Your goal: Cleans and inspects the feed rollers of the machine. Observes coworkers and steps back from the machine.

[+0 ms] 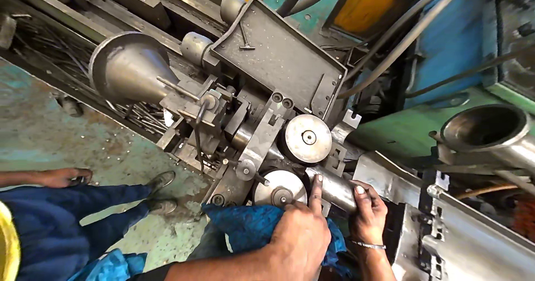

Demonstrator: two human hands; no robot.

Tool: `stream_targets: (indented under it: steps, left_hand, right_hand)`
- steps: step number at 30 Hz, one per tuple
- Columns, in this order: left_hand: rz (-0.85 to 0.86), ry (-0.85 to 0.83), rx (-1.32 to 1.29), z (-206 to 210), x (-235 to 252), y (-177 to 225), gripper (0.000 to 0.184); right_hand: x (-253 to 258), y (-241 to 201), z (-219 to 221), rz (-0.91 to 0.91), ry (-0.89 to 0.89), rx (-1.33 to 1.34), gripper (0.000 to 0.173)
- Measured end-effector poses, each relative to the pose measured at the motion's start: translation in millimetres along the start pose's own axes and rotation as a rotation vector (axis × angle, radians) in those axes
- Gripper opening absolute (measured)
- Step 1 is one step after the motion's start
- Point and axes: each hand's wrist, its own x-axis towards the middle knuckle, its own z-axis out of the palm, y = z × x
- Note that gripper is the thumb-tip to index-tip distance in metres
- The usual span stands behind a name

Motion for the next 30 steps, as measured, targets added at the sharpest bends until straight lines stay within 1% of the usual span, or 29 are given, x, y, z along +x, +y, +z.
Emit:
stream_targets:
  steps: [8, 10, 12, 14, 15, 16, 18, 20, 21, 23, 24, 26, 28, 30]
  left_hand:
    - [0.004, -0.015, 0.021, -2.1, -1.1, 0.2, 0.042]
    - [0.009, -0.013, -0.01, -3.2, -2.1, -0.8, 0.042]
    - [0.01, -0.038, -0.055, -5.1, -3.3, -3.2, 0.051]
    - [0.005, -0.093, -0.104, -10.3, -3.8, -8.2, 0.068]
    - [0.005, -0.121, -0.105, -14.0, -4.4, -11.2, 0.074]
    - [0.004, -0.146, -0.093, -18.1, -5.2, -13.7, 0.077]
    - [0.003, -0.181, -0.036, -23.2, -6.3, -17.2, 0.077]
    - [0.005, -0.181, 0.024, -24.0, -6.5, -18.2, 0.077]
    - [0.003, -0.178, 0.041, -25.0, -6.7, -17.8, 0.077]
    - [0.0, -0.17, 0.06, -25.2, -8.3, -17.4, 0.076]
    - [0.001, -0.165, 0.06, -24.2, -9.5, -17.8, 0.076]
    - [0.015, -0.143, 0.047, -21.3, -11.1, -20.2, 0.076]
    - [0.035, -0.108, 0.019, -20.4, -11.7, -25.9, 0.074]
    - [0.061, -0.073, 0.009, -20.0, -13.2, -31.9, 0.071]
  right_hand:
    - [1.0, 0.4, -2.8, 0.022, -0.009, -0.029, 0.04]
    - [4.5, -2.5, -8.9, 0.071, -0.078, -0.047, 0.039]
    - [15.9, -10.6, -18.0, 0.166, -0.209, -0.035, 0.044]
    - [43.1, -16.5, -21.5, 0.241, -0.322, -0.03, 0.052]
    - [61.6, -16.5, -17.3, 0.273, -0.308, -0.055, 0.054]
    - [82.7, -14.2, -8.9, 0.314, -0.247, -0.067, 0.057]
    - [130.6, -4.8, 11.7, 0.433, -0.16, -0.013, 0.07]
    - [169.8, -7.1, 32.0, 0.56, -0.166, 0.153, 0.082]
    - [182.8, -13.8, 42.1, 0.606, -0.171, 0.216, 0.087]
    - [193.6, -32.3, 55.3, 0.657, -0.2, 0.214, 0.096]
    - [192.7, -38.0, 59.3, 0.661, -0.185, 0.189, 0.097]
    - [186.7, -40.0, 60.4, 0.63, -0.093, 0.16, 0.095]
    - [182.1, -52.8, 54.6, 0.559, -0.013, 0.223, 0.095]
    - [169.9, -87.9, 48.2, 0.39, -0.023, 0.267, 0.081]
